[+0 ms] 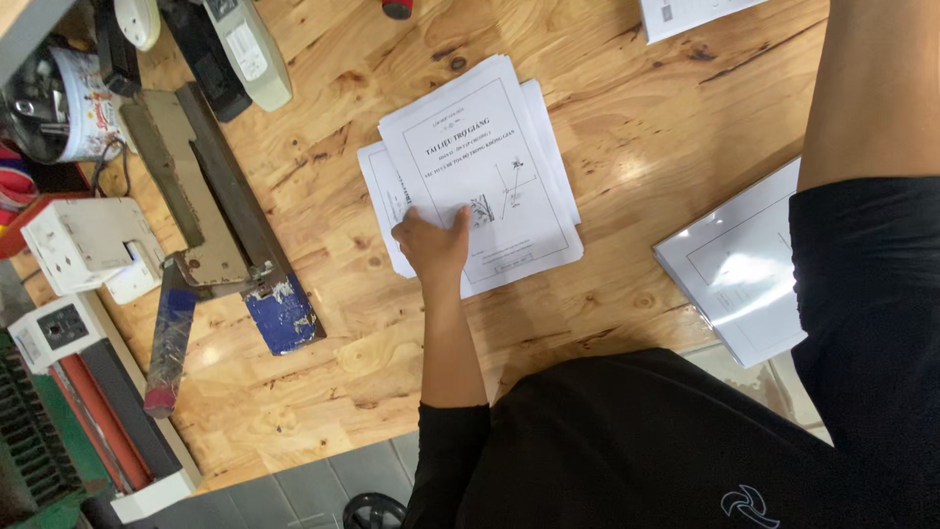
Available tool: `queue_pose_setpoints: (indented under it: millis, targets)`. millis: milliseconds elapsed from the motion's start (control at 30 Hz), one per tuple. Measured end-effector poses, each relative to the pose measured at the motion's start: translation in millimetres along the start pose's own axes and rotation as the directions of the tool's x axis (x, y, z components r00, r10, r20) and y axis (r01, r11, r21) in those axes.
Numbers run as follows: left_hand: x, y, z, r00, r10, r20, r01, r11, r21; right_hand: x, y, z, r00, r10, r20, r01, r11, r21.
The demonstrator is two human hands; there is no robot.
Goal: The person laminates a stack of printed documents by placing them into a laminating machine, smoothing them with a roller, and stacking the finished sheets on the table.
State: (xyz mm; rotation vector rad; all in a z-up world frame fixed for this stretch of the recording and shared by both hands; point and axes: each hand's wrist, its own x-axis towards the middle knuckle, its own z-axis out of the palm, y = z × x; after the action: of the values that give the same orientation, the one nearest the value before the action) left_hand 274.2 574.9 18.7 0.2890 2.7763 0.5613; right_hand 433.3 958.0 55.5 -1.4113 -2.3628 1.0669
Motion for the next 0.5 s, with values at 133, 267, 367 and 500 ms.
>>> queue_pose_setpoints:
  millis: [133,267,367,500]
  targets:
    - [8.6,8.5,-0.2,0.995,-0.083,0.06,0.081,0.996,0.031,-27.7,1.0,21.2,1.0,-0.013,-0.011,0.012,0.994,-0.112]
    - [-17.5,-5.1,-30.2,0.997,-0.072,0.031,0.074,0.996,-0.055,-81.4,10.1,3.3,0.995,-0.069,-0.072,0.056,0.984,-0.169]
    - [-53.5,-28.5,-48.3,0.981,-0.178,0.081,0.186,0.976,-0.11,-105.4,10.2,-25.6,0.976,-0.171,-0.133,0.141,0.969,-0.205]
    - [-98.2,-55.9,-36.6,0.96,-0.244,0.136,0.273,0.921,-0.279,-175.4,-0.6,33.2,0.97,-0.013,0.243,-0.02,0.991,0.133]
